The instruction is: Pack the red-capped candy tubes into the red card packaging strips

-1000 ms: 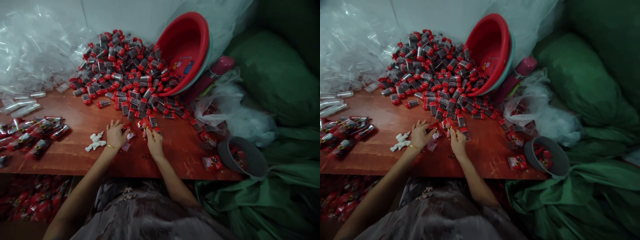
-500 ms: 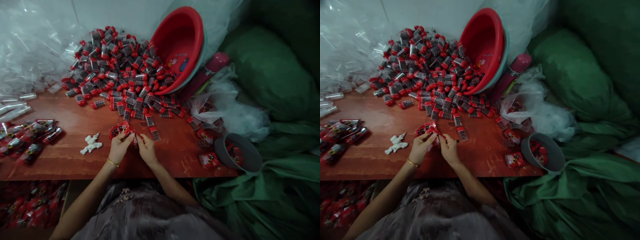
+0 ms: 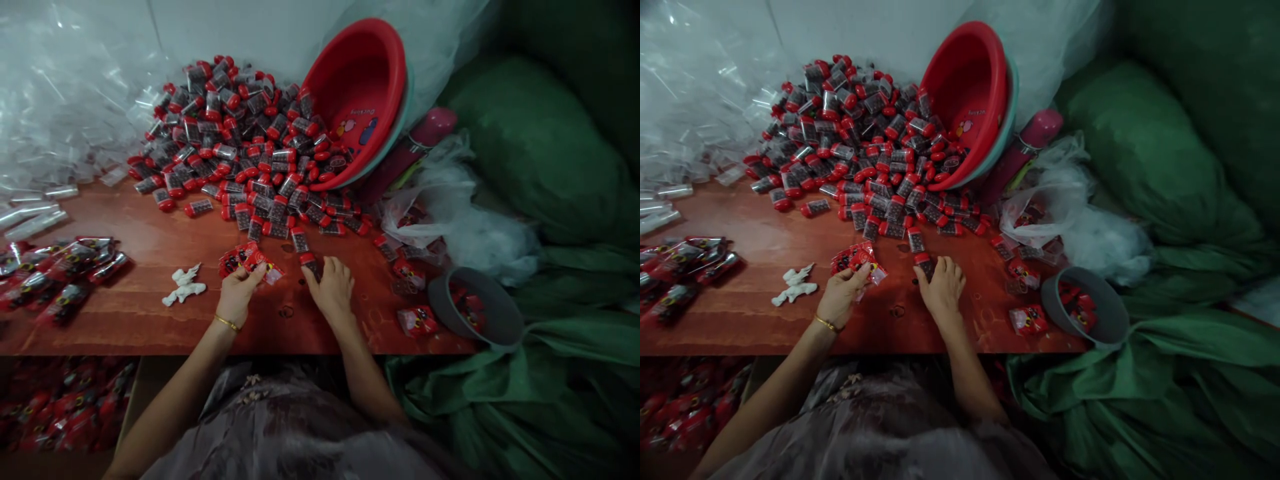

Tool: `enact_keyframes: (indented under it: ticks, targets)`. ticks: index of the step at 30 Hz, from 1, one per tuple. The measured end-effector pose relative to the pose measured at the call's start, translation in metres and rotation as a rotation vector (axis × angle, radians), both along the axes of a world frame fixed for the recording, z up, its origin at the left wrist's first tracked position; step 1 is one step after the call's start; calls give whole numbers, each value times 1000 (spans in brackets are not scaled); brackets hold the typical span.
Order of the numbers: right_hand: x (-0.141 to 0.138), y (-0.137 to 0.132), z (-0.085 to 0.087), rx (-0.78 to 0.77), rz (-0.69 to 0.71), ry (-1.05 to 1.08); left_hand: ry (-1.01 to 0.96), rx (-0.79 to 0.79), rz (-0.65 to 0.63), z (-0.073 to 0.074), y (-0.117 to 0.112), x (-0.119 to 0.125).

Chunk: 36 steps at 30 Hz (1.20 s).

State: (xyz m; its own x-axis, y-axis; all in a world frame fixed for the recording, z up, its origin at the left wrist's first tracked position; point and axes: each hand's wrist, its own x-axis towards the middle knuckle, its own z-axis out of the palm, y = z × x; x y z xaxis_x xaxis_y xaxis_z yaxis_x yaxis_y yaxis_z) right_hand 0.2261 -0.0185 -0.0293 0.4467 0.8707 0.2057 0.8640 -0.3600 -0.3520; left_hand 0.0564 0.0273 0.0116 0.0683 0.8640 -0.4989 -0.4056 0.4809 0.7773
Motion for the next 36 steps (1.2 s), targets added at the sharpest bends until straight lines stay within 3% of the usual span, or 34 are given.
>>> enact_keyframes:
  ticks: [5,9,14,17,19,27,36]
  targets:
    - [1,-8,-17,-33,133,-92,41,-42,-57,-8,-3,1]
    - [3,-5,-16,8,185,-32,17,-83,-105,-9,-3,-4]
    - [5,-28,4,85,265,496,-4,-109,-108,-4,-5,-12]
    - [-3,-48,23,32,419,785,13,-99,-153,-3,-8,-10]
    - [-10,-55,33,-28,471,866,20,-88,-194,-2,-10,-7]
    - [-17,-50,38,-111,445,953,116,137,-299,-11,-8,-10]
    - [-21,-48,28,-288,397,1165,146,206,-393,-13,-3,-15]
